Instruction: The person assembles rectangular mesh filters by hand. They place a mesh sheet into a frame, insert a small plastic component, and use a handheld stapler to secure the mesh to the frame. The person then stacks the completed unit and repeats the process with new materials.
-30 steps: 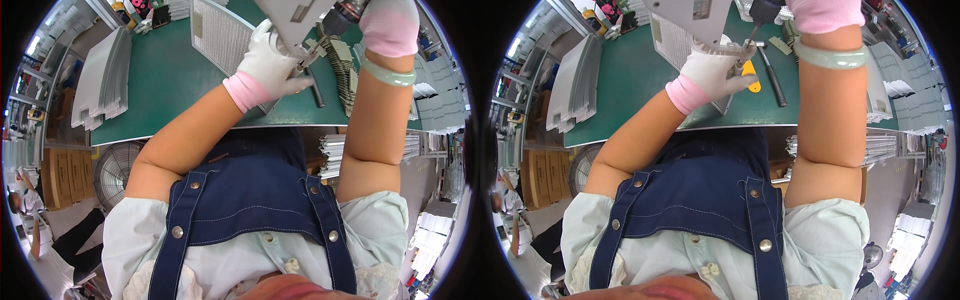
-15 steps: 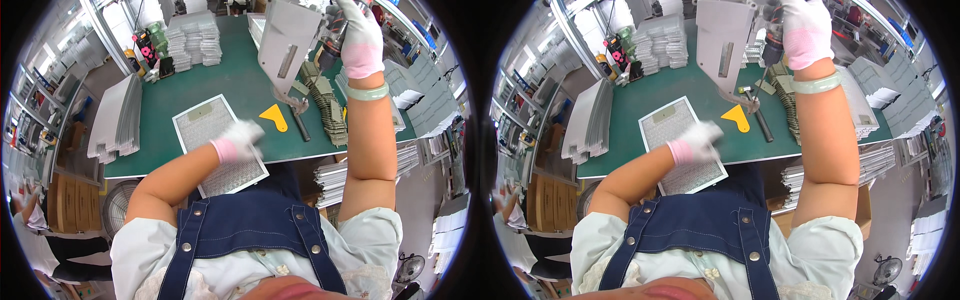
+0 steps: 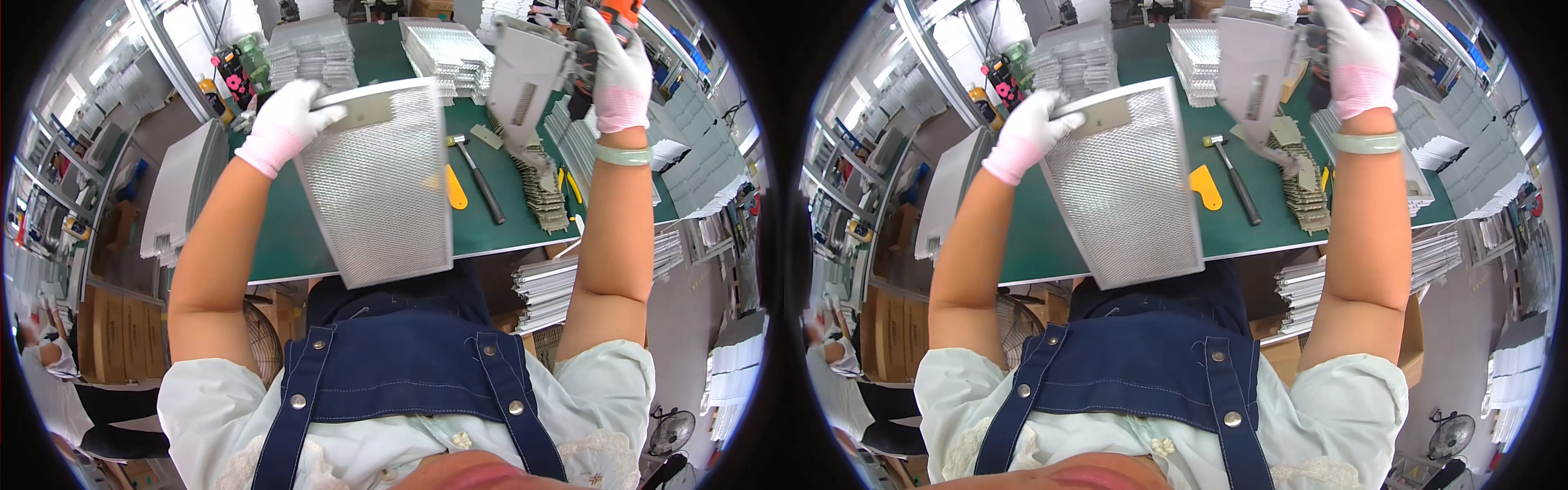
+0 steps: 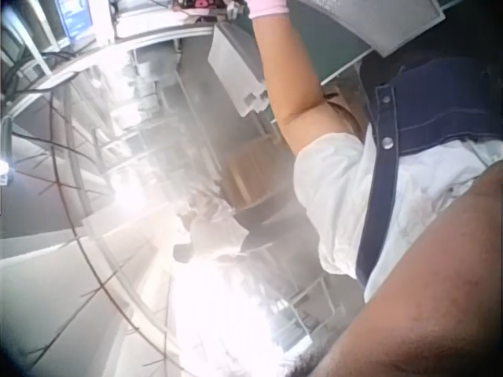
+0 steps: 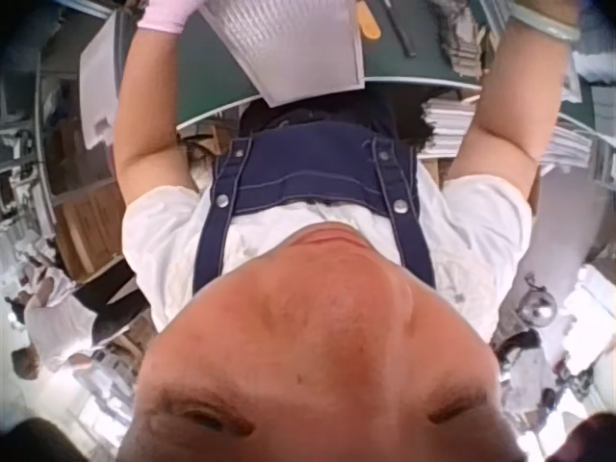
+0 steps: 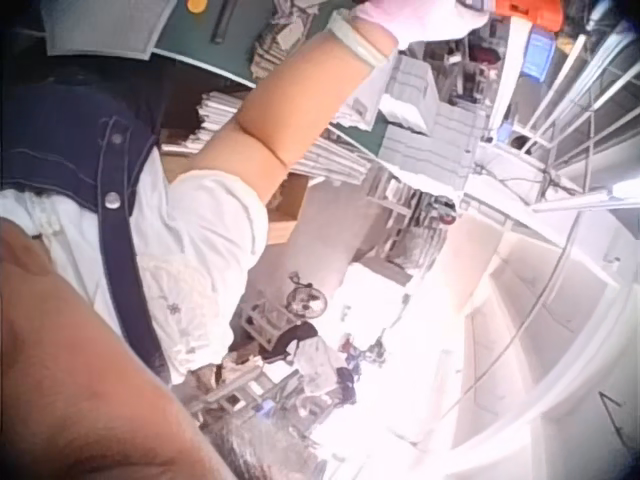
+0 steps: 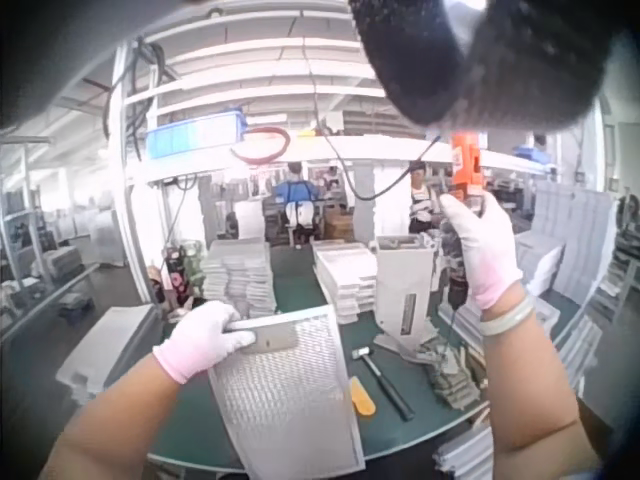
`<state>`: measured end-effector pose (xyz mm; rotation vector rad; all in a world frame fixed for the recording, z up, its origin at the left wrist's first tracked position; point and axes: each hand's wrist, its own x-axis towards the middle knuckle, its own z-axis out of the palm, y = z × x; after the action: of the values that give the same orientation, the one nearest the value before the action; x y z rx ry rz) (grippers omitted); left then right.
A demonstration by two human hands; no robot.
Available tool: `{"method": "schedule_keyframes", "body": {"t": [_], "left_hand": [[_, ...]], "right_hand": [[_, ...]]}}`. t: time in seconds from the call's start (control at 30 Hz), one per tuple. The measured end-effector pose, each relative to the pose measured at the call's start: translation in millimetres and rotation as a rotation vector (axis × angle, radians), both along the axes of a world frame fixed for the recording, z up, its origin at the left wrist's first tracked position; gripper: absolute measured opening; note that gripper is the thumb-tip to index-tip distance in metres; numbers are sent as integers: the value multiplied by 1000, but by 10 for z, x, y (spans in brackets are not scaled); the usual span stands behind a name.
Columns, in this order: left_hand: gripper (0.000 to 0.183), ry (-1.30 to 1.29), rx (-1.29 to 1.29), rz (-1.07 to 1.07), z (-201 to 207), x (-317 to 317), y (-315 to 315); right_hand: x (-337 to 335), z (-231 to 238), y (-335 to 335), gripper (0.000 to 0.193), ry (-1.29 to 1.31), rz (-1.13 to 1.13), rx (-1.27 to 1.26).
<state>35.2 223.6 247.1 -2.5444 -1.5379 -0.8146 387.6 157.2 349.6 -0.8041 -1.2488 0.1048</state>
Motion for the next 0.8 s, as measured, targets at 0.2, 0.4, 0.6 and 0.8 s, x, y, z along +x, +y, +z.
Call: {"method": "schedule_keyframes", "body": {"t": [0.2,0.4,0.6,0.8], "left_hand": [[21,214,-102,-481,77,773,-1373],[20,213,-105,-484,-272,979,-1663],[19,151,-155,-489,-382,1020,-1647],[20,122,-146,-554,-416,1014,-1543]], "right_hand": [[388,-365,181,22,-15,-139,-80],[-83,-791,229,32,-13,-44,-5],[-153,-811,209,30,35,40,-33],[-98,-812,221,27,36,167,-5]]}}
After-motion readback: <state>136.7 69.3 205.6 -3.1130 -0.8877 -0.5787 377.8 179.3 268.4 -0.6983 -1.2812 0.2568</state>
